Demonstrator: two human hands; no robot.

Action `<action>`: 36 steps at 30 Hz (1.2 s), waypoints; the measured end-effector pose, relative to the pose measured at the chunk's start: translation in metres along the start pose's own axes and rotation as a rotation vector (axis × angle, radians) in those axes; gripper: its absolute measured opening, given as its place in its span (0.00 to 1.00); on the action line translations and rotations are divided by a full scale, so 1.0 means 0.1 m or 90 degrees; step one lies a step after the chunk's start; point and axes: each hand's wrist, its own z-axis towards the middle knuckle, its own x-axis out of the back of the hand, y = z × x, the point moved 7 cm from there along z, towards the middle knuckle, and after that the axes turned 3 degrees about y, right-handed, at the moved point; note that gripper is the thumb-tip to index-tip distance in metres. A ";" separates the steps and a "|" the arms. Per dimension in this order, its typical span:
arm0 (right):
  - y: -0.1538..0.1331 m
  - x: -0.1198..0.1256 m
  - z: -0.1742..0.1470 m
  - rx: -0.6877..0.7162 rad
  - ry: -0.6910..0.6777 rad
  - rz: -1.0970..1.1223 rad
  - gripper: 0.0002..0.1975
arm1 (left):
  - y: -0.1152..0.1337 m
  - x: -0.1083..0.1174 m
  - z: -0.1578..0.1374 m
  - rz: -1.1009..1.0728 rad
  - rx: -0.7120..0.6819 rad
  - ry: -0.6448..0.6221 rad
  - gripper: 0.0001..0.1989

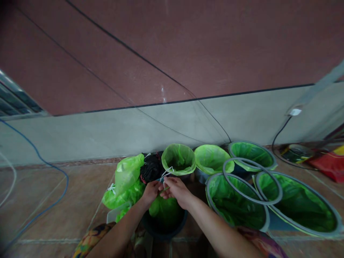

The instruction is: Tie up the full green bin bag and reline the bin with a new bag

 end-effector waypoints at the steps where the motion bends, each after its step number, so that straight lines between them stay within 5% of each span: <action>1: 0.01 0.00 0.01 0.010 0.007 -0.004 0.23 | 0.00 0.00 0.00 0.002 0.001 0.001 0.17; 7: -0.05 0.19 0.11 0.109 0.120 -0.520 0.19 | -0.02 -0.01 0.00 0.004 0.032 0.010 0.14; 12: -0.02 0.09 0.09 0.095 0.025 -0.544 0.18 | 0.13 -0.08 -0.08 -0.021 -0.044 -0.013 0.14; 17: -0.06 0.14 0.10 0.092 0.076 -0.726 0.17 | 0.26 -0.02 -0.13 0.029 -0.090 0.006 0.14; 23: -0.05 0.05 0.11 0.117 0.033 -0.561 0.17 | 0.18 -0.02 -0.09 0.079 -0.086 -0.001 0.14; 28: -0.08 -0.12 0.07 0.136 -0.053 -0.345 0.15 | 0.08 -0.31 -0.18 -0.069 -0.082 -0.178 0.10; 36: -0.12 0.01 0.15 0.109 -0.007 -0.287 0.15 | 0.18 -0.42 -0.36 0.027 -0.128 -0.335 0.03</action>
